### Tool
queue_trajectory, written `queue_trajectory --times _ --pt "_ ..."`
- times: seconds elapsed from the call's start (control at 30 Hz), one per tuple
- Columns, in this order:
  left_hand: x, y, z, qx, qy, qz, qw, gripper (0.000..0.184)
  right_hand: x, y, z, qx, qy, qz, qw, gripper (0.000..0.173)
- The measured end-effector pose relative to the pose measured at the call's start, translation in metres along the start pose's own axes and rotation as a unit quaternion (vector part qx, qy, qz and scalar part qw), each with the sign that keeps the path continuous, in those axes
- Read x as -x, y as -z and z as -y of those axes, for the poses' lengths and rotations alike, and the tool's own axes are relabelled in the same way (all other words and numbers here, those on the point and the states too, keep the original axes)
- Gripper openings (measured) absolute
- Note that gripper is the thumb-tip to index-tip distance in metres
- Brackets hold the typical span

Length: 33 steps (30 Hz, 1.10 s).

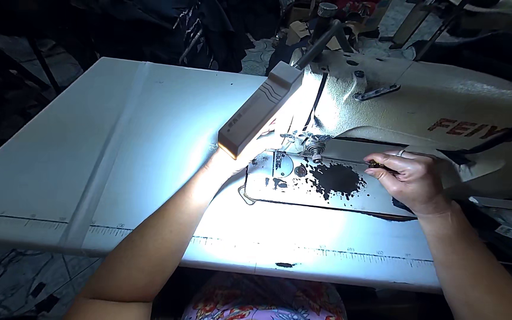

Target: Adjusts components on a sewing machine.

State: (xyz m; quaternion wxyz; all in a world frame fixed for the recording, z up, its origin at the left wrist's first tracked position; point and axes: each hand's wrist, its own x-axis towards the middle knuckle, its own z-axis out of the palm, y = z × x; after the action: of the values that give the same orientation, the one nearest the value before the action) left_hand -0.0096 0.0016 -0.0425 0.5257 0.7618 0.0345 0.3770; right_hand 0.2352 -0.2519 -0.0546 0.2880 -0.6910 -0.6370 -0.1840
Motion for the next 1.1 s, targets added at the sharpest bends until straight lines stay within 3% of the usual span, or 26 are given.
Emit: queue_trajectory --times 0.2,0.3,0.57,0.87,1.1 --pt "0.0 0.002 -0.002 -0.004 0.018 0.013 1.0 0.035 -0.003 0.006 0.005 -0.011 -0.02 0.019 1.0 0.031" --pt "0.0 0.001 -0.004 -0.002 0.026 0.017 1.0 0.032 -0.005 0.01 0.009 0.002 -0.013 0.02 1.0 0.032" --pt "0.001 -0.001 -0.003 0.008 0.019 0.006 1.0 0.036 -0.002 0.002 0.008 0.023 0.007 -0.015 1.0 0.035" --pt "0.002 0.001 0.004 0.003 -0.014 0.001 1.0 0.026 -0.006 0.004 0.002 -0.014 -0.012 0.021 1.0 0.032" --pt "0.003 -0.001 0.005 -0.012 0.005 -0.016 1.0 0.026 -0.011 0.009 0.009 -0.013 -0.045 0.028 0.999 0.03"
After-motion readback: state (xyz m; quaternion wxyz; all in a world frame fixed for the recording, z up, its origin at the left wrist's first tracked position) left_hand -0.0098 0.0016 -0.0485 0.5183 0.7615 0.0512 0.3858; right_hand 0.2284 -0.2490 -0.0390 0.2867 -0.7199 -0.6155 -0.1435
